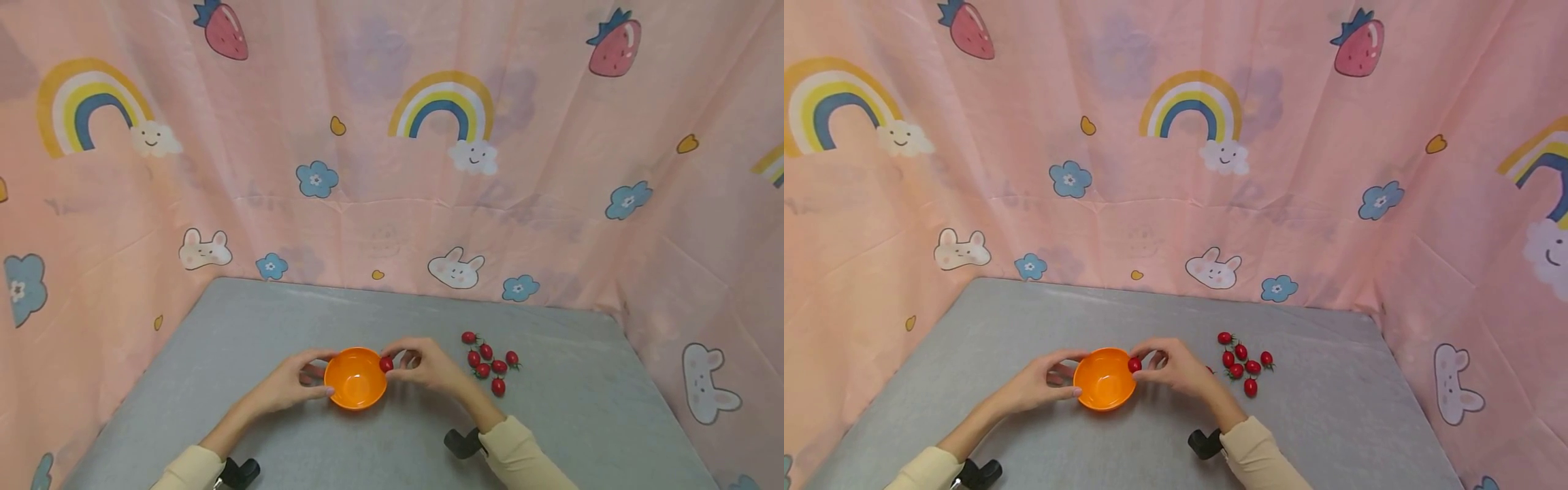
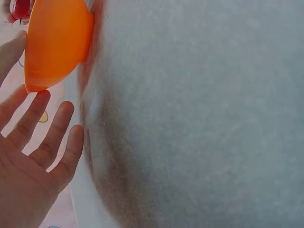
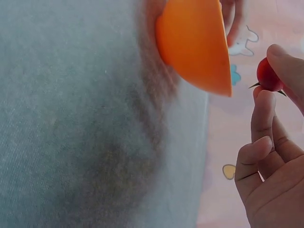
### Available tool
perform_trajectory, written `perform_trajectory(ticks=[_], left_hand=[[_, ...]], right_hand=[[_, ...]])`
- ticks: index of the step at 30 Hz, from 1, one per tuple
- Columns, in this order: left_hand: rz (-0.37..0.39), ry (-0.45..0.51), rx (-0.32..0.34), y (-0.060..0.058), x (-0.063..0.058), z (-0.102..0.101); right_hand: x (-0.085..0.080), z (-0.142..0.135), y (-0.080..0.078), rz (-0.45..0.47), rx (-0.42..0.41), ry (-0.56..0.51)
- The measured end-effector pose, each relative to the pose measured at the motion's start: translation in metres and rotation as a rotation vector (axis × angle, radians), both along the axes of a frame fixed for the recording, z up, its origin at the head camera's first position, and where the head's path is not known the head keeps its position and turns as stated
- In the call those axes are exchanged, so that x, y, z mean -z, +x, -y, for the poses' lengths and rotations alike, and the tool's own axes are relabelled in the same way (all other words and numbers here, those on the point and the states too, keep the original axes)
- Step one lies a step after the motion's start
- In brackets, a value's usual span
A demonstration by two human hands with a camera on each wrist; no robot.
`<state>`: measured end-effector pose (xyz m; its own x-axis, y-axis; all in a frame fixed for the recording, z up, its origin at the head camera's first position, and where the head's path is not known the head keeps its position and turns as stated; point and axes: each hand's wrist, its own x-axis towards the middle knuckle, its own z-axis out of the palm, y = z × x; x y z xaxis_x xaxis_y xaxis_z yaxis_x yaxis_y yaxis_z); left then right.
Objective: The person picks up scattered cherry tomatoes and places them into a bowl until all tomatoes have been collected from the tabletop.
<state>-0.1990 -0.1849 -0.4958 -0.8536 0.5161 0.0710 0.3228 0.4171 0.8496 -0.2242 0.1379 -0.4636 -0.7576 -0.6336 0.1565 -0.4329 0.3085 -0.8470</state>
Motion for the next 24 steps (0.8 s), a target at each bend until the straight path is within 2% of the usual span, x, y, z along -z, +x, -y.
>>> perform_trajectory(ticks=[13,24], left_hand=[[-0.017,-0.006,-0.001,-0.001,0.000,-0.002],[-0.019,-0.005,0.009,-0.001,0.000,-0.001]], right_hand=[[0.006,-0.007,-0.001,-0.014,-0.006,-0.018],[0.002,-0.032,0.002,0.065,0.040,-0.005]])
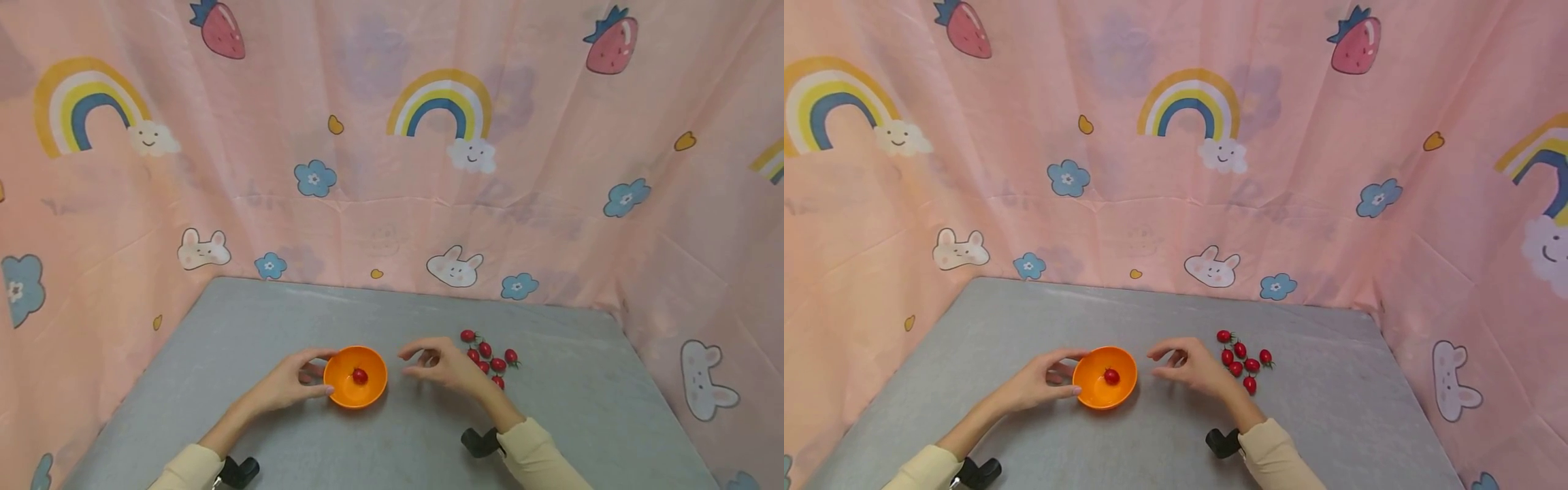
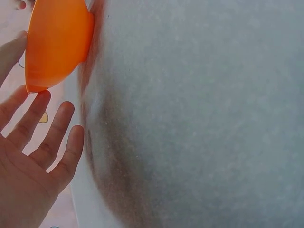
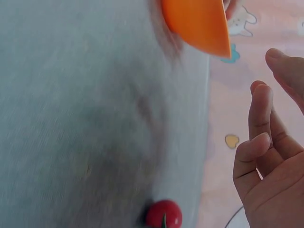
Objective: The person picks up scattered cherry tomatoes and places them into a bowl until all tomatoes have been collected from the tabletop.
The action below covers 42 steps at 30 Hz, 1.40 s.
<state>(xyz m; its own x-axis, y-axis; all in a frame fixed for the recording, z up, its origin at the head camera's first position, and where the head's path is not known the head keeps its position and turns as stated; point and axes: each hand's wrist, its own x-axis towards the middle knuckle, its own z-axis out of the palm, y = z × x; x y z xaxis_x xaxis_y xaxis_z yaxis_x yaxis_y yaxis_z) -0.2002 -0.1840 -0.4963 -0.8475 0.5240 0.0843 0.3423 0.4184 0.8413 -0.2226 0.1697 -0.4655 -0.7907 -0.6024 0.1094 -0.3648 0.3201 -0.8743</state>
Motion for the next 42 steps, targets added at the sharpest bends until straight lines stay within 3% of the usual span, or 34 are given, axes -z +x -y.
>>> perform_trajectory(ticks=[7,14,23,33,42], left_hand=[[0.001,-0.001,0.007,0.000,0.000,0.000],[0.008,-0.001,-0.001,0.001,-0.002,0.000],[0.003,-0.011,0.000,0.003,-0.004,-0.001],[0.003,-0.014,-0.001,0.002,-0.003,-0.001],[0.006,-0.008,0.003,0.001,-0.003,0.000]], right_hand=[[0.001,-0.024,0.001,-0.023,0.055,0.024],[0.005,-0.051,0.004,-0.114,0.082,0.026],[0.005,-0.082,0.011,-0.099,0.137,0.041],[0.006,-0.109,0.015,-0.116,0.147,0.028],[0.008,-0.133,0.021,-0.203,0.168,0.060]])
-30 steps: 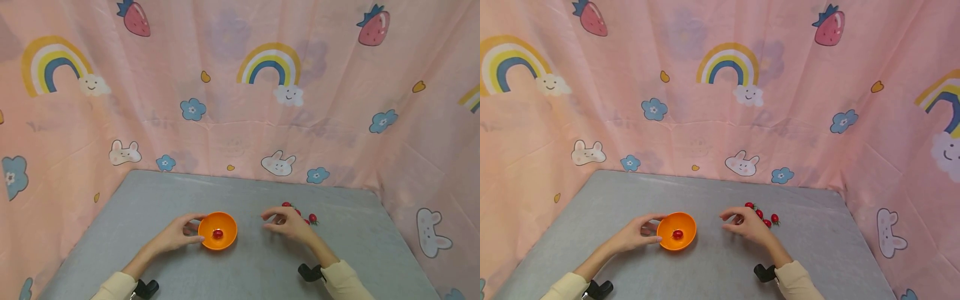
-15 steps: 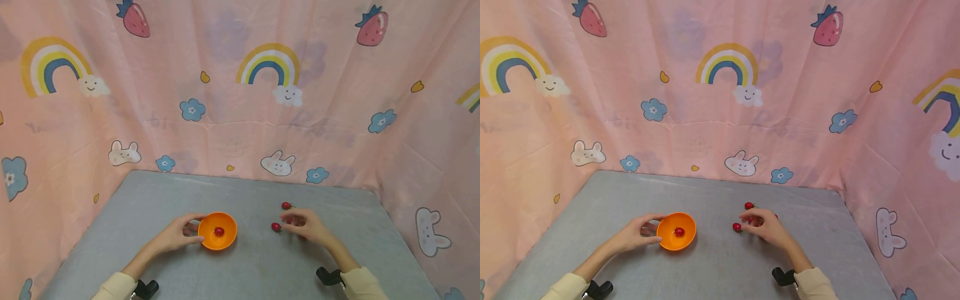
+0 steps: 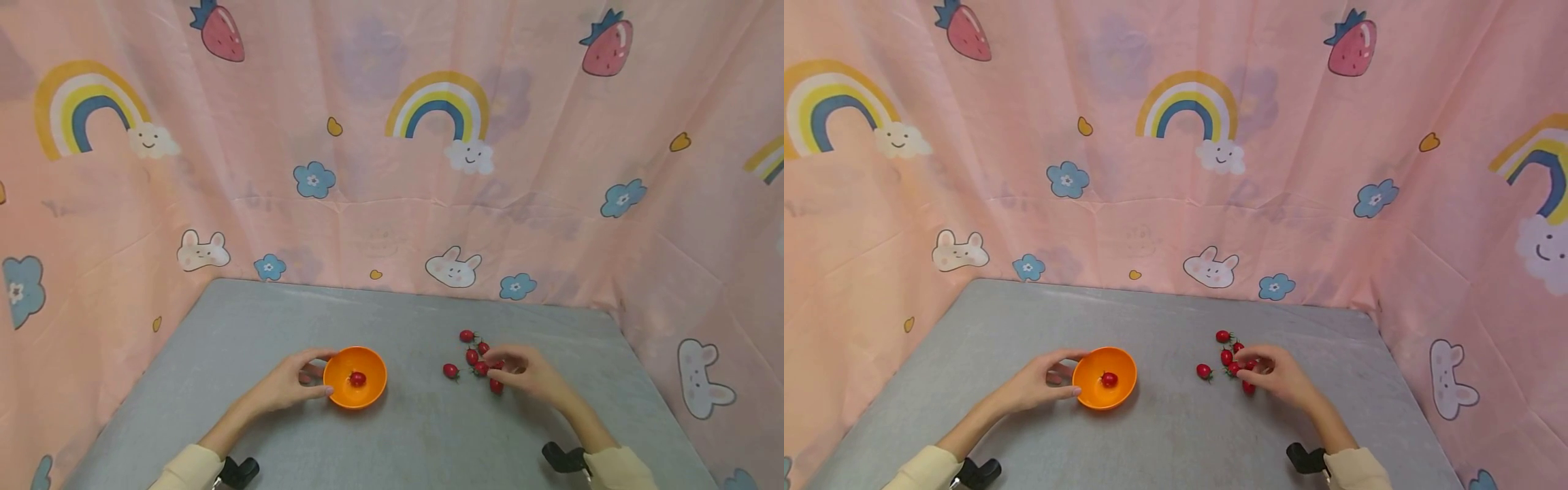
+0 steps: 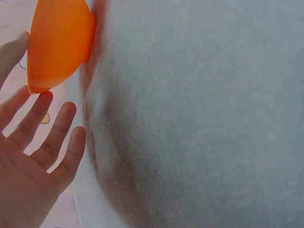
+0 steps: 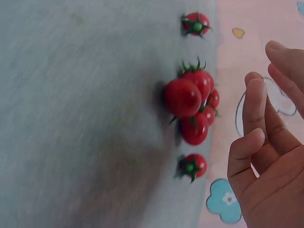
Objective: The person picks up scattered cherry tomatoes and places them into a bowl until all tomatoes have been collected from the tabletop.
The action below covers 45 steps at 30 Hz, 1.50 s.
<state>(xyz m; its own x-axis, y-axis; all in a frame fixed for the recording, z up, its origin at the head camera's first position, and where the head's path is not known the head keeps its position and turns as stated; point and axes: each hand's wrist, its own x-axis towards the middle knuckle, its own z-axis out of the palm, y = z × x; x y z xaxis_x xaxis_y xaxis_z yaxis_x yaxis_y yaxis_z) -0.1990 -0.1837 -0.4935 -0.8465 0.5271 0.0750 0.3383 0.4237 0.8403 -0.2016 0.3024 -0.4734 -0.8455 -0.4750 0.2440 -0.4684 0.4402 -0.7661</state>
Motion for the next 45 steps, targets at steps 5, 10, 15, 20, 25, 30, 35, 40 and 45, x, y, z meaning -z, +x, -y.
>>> perform_trajectory(ticks=[5,10,15,20,25,30,35,40,45], left_hand=[[0.003,0.005,0.006,0.000,0.000,0.000],[0.005,0.009,0.010,0.000,0.000,0.000],[0.000,-0.003,0.007,0.000,0.000,0.000],[0.006,-0.006,0.007,0.000,-0.001,0.000],[0.011,-0.007,0.003,0.000,-0.002,0.000],[0.010,-0.007,0.004,0.000,-0.001,0.000],[0.014,-0.004,0.006,-0.001,0.000,0.000],[0.021,0.000,0.009,-0.001,-0.001,-0.001],[0.008,-0.004,0.019,0.000,-0.002,-0.001]], right_hand=[[0.002,-0.013,0.005,0.044,0.008,0.007],[0.004,-0.023,0.012,0.136,-0.008,-0.010],[0.003,-0.026,0.018,0.260,0.020,0.012],[0.006,-0.024,0.019,0.323,0.038,0.054],[0.013,-0.021,0.017,0.300,0.061,0.099],[0.019,-0.018,0.014,0.262,0.086,0.140],[0.020,-0.014,0.012,0.241,0.103,0.174],[0.019,-0.009,0.010,0.192,0.117,0.199],[0.021,-0.006,0.008,0.173,0.144,0.228]])
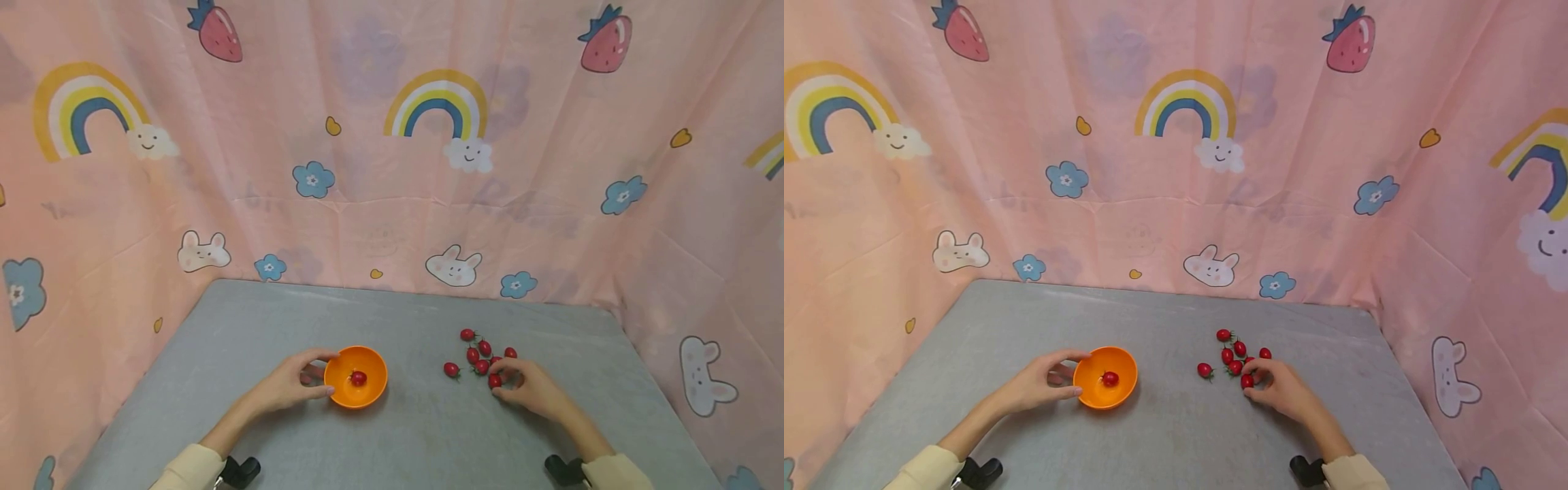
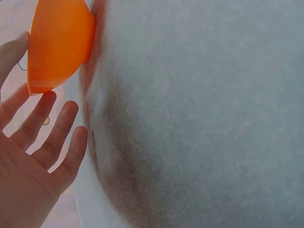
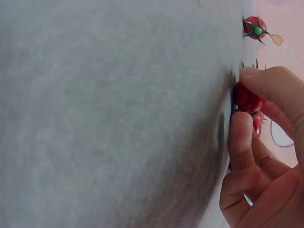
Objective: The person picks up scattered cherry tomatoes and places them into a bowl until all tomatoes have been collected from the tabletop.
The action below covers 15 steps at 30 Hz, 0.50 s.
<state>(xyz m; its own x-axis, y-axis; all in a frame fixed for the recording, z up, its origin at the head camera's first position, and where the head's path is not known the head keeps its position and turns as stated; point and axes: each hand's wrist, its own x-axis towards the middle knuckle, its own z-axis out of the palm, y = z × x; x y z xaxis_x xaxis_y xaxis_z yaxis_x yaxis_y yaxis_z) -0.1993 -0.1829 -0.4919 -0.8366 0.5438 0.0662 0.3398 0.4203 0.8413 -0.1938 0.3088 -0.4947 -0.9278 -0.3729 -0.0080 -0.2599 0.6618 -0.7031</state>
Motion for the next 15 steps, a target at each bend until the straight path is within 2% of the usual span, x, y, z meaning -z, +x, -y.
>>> perform_trajectory(ticks=[15], left_hand=[[0.012,-0.004,0.001,-0.0009,-0.0002,-0.0001]], right_hand=[[0.0043,-0.0045,-0.0007,-0.016,0.033,-0.067]])
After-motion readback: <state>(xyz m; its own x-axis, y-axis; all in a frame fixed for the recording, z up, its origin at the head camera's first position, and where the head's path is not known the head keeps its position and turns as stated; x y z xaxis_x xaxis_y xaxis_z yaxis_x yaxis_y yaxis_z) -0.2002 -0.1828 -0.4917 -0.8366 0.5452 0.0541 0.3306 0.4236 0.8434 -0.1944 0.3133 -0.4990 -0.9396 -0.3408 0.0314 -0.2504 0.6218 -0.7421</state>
